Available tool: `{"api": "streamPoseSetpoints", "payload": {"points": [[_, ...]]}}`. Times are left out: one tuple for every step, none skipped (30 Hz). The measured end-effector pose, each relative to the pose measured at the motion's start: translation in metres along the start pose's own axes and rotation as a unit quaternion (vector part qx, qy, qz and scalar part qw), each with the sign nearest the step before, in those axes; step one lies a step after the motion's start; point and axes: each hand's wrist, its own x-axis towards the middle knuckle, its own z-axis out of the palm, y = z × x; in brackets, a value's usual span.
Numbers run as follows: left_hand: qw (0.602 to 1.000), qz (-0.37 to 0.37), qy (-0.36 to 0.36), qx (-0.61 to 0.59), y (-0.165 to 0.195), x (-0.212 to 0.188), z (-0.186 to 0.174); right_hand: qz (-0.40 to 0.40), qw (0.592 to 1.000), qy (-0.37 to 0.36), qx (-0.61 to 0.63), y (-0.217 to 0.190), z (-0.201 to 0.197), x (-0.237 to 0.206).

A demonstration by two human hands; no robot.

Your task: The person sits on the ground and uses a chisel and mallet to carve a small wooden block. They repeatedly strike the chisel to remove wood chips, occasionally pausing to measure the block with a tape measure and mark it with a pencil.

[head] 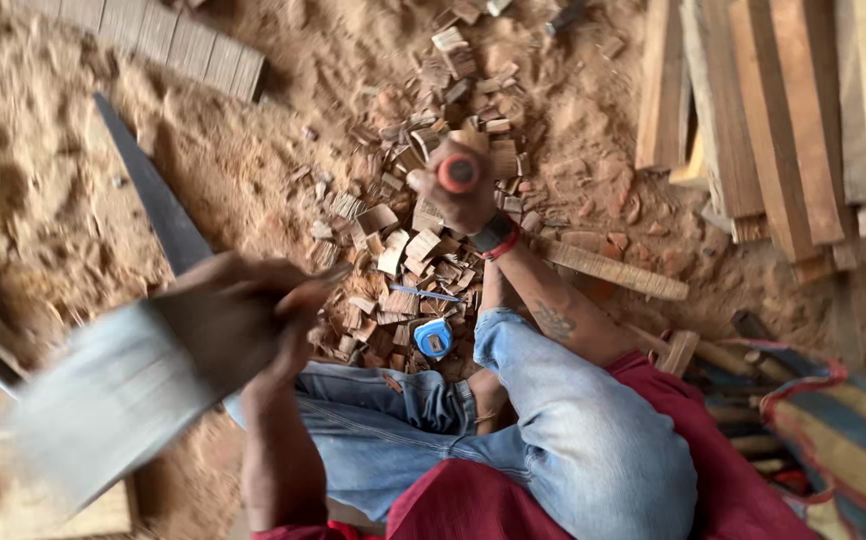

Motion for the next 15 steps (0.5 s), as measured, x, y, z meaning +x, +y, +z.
{"api": "streamPoseSetpoints", "payload": {"points": [[0.999,0.033,0.026,-0.006,0.021,0.012,-0.01,0.011,1.0,-0.004,-0.025,-0.001,0.0,-0.002],[0.997,0.064,0.038,-0.014,0.041,0.023,-0.018,0.023,0.999,-0.011,-0.047,-0.002,-0.001,-0.003],[0.993,0.097,0.054,-0.029,0.058,0.034,-0.026,0.03,0.999,-0.017,-0.04,-0.001,-0.001,-0.005],[0.989,0.127,0.056,-0.043,0.07,0.047,-0.032,0.035,0.999,-0.021,-0.034,0.002,-0.001,-0.007],[0.986,0.147,0.053,-0.053,0.077,0.058,-0.035,0.04,0.999,-0.022,-0.027,0.007,-0.001,-0.008],[0.985,0.159,0.042,-0.055,0.078,0.067,-0.031,0.034,0.999,-0.021,-0.03,0.012,-0.002,-0.012],[0.989,0.144,0.014,-0.022,0.074,0.072,-0.023,0.026,0.999,-0.023,-0.033,0.018,-0.002,-0.014],[0.993,0.103,-0.038,0.045,0.065,0.073,-0.008,0.017,0.999,-0.028,-0.032,0.025,-0.003,-0.017],[0.987,0.068,-0.097,0.112,0.053,0.072,0.01,0.023,0.999,-0.041,-0.022,0.031,-0.003,-0.02],[0.907,-0.009,-0.265,0.327,0.037,0.067,0.037,0.024,0.998,-0.051,-0.017,0.038,-0.005,-0.022],[0.81,-0.031,-0.383,0.444,0.024,0.064,0.055,0.031,0.998,-0.053,-0.013,0.042,-0.007,-0.025],[0.692,-0.049,-0.502,0.516,0.013,0.059,0.071,0.04,0.998,-0.054,-0.007,0.046,-0.009,-0.028],[0.768,-0.064,-0.484,0.414,0.008,0.055,0.075,0.05,0.997,-0.057,0.0,0.048,-0.009,-0.031],[0.831,-0.055,-0.435,0.343,0.007,0.047,0.077,0.06,0.996,-0.066,-0.001,0.05,-0.009,-0.033],[0.882,-0.028,-0.382,0.275,0.01,0.044,0.074,0.056,0.996,-0.07,-0.002,0.049,-0.008,-0.037]]}}
